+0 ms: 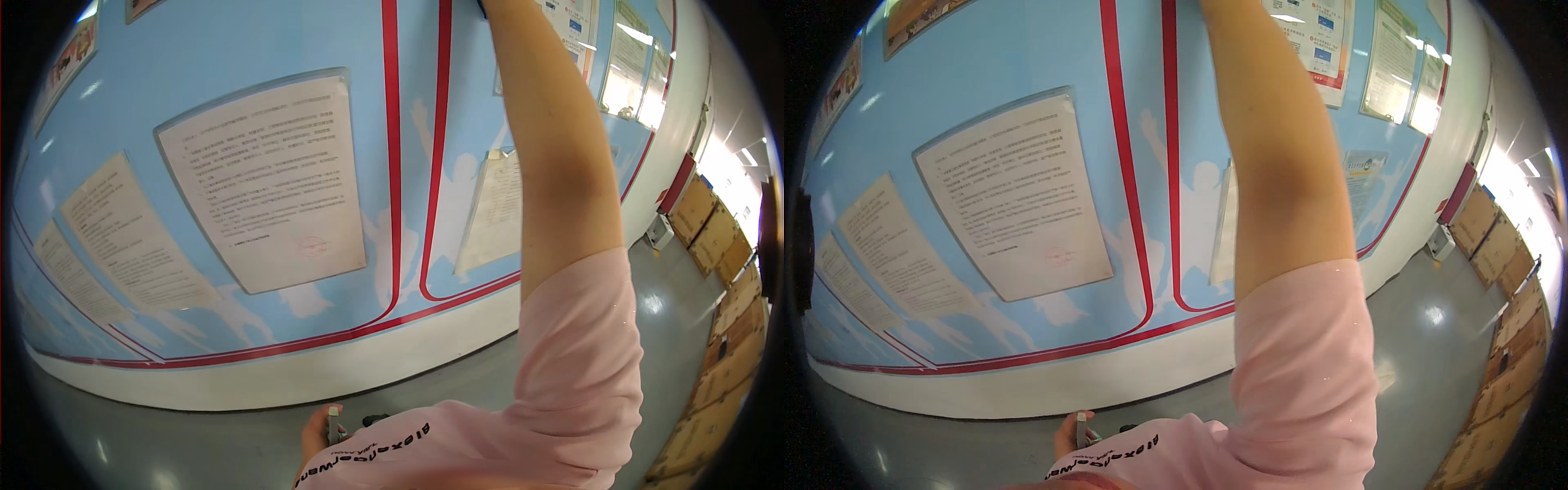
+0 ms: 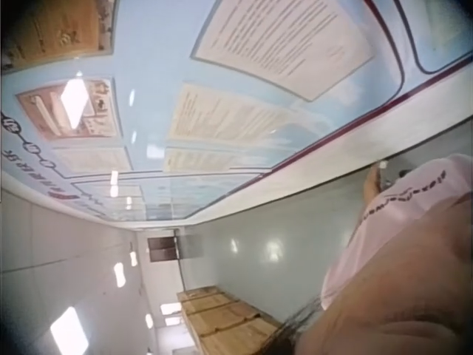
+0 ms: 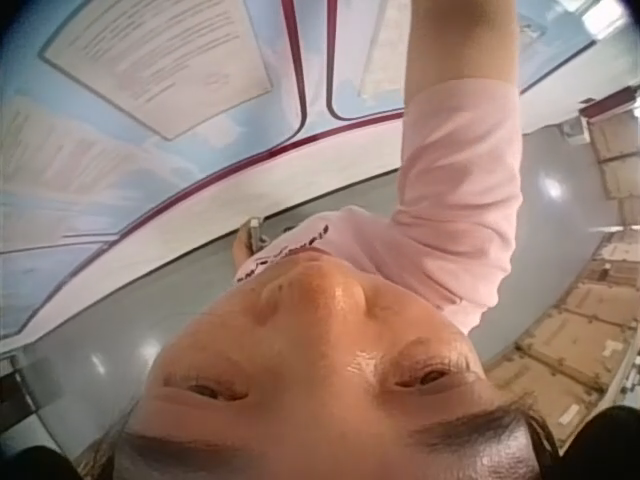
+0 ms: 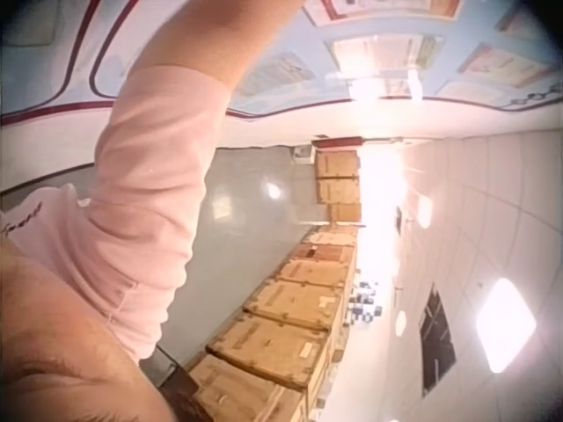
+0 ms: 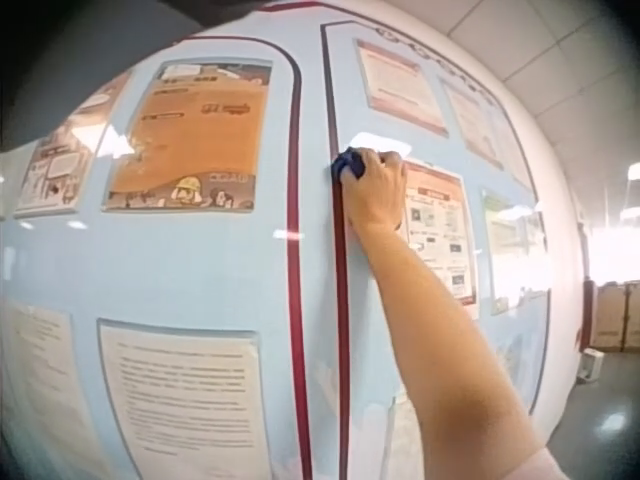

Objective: Wiping and cleaning a large wall-mounted notice board with a cloth and spray.

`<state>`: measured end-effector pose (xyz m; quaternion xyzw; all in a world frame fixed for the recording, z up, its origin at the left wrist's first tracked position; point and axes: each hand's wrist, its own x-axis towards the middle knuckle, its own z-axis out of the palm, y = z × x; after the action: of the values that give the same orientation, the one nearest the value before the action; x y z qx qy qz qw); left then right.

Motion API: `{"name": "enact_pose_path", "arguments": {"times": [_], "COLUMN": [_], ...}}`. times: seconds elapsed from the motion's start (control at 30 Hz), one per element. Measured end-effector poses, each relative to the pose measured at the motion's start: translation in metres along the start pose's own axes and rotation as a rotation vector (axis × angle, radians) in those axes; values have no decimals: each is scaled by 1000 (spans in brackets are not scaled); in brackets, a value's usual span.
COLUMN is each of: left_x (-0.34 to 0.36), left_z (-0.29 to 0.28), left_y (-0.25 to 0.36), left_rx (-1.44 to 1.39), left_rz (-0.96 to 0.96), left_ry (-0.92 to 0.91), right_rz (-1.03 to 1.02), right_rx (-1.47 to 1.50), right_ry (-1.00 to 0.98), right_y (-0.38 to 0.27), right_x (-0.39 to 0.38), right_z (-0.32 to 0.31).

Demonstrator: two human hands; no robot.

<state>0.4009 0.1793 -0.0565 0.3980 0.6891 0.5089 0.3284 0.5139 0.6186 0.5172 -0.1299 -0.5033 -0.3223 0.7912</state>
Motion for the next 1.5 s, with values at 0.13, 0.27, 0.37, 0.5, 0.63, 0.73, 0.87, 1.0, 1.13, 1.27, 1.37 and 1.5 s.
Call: {"name": "enact_pose_path", "arguments": {"times": [0.13,0.27,0.37,0.5,0.63,0.73,0.87,1.0,1.13,1.27,1.37,1.5], "left_x": [-4,2,11,20,30,28,44,84,68,58,63,46], "left_z": [-1,-2,-6,-7,-3,-4,-14,-5,12,49,89,128], "left_y": [-3,-2,16,12,-17,3,-73,-82,-55,-17,8,32], "left_rx": [22,-104,82,103,-17,-4,-236,-357,-246,-142,-78,74], "left_rz": [63,-95,45,46,-53,-34,84,68,-68,-192,-280,-236], "left_ry": [53,20,-61,-123,-129,-127,-185,-254,-83,85,191,333], "right_rz": [31,-254,-376,-755,-685,-560,-315,-272,-277,-343,-338,-311], "right_rx": [55,227,353,490,295,224,305,214,208,162,104,142], "right_ry": [-143,-225,-499,-608,-583,-378,-224,-137,-178,-288,-434,-476], "right_y": [-41,-69,-78,-44,-15,-24,-41,-3,7,31,85,155], "right_x": [-43,-146,-203,-207,-150,-93,-20,12,68,98,102,132], "right_z": [-14,-57,-120,-135,-109,-66,-15,36,58,63,41,23]}}
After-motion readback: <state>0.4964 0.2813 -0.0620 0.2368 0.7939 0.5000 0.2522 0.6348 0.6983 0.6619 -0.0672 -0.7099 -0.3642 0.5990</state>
